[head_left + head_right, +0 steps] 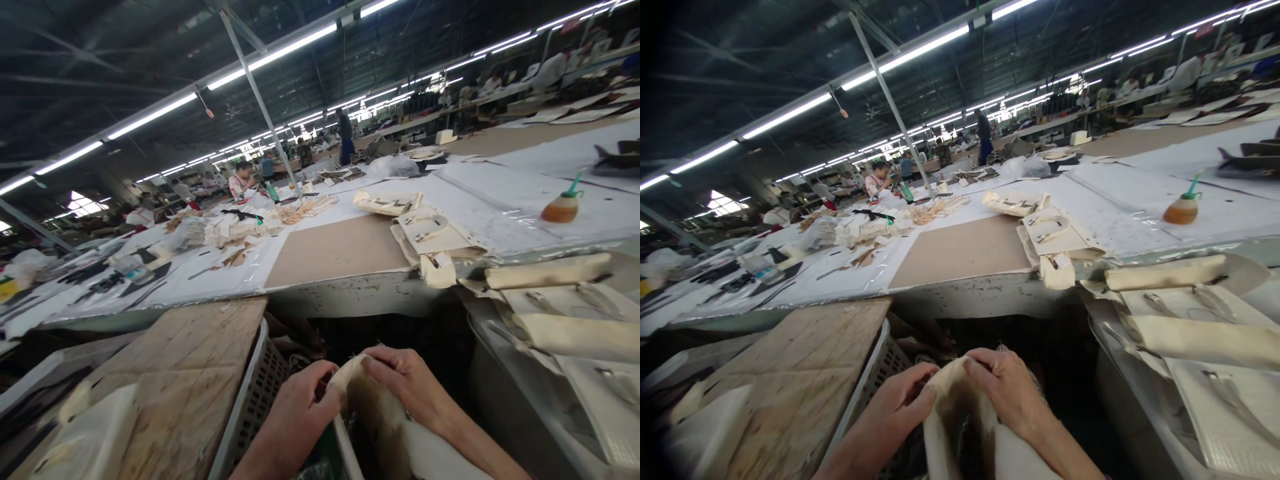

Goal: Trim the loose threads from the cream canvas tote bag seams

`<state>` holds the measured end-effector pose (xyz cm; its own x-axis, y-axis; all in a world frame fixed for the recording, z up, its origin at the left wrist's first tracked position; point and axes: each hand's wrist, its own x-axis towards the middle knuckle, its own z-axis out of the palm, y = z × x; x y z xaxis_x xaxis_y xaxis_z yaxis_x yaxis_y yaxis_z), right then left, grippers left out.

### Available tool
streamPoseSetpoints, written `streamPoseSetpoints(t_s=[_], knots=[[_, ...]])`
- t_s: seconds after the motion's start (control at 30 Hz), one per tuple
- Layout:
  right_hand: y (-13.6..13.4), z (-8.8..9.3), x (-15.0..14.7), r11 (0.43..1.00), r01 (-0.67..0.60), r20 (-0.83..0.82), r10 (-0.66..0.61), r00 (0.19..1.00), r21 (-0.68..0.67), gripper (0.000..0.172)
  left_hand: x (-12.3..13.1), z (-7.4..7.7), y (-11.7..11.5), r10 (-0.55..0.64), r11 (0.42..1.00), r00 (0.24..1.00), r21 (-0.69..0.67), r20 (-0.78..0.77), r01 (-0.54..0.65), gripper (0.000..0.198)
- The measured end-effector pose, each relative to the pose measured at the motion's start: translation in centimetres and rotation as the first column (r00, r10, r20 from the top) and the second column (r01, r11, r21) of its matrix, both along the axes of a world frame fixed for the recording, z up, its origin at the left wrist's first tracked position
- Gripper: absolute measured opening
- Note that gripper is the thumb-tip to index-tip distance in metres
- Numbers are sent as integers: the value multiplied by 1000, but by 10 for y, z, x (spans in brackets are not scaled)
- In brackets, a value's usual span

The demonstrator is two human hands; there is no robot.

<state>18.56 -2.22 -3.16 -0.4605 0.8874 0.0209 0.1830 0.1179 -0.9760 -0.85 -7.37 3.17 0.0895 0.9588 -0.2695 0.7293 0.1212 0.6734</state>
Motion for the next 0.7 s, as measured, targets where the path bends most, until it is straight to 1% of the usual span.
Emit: streamPoseSetpoints(t_s=[0.07,0.13,0.2,0.27,0.37,0.43,0.5,0.53,0.57,0.67,0.7], knots=[[-2,0,-2,999,2,29,-3,1000,46,40,4,1,3,-2,998,982,54,-190,12,18],[-5,0,-4,996,24,64,-29,998,85,37,6,1,6,-17,997,963,63,-269,35,15],[-8,1,-5,992,49,85,-58,995,113,35,6,0,8,-39,998,964,45,-264,53,14],[-10,2,-7,992,56,80,-66,995,114,35,3,-2,8,-58,997,971,30,-230,67,22],[-13,1,-12,995,28,60,-35,998,100,40,-7,-5,6,-44,998,987,28,-155,49,27],[-17,-1,-16,996,-27,23,25,999,79,47,-18,-8,2,12,999,996,32,-88,-9,26],[-23,-7,-18,999,-53,-65,54,996,6,53,-34,-11,-5,110,993,994,32,-7,-110,25],[-25,-11,-17,998,-27,-119,20,993,-57,57,-43,-13,-10,168,985,985,28,40,-169,25],[-27,-15,-15,994,17,-137,-32,990,-104,57,-53,-13,-17,228,973,969,23,91,-231,24],[-26,-31,-6,974,154,-116,-174,978,-164,55,-85,-8,-43,388,913,885,29,258,-408,23],[-23,-36,-3,969,175,-116,-197,974,-177,55,-95,-5,-53,430,884,848,45,310,-465,25]])
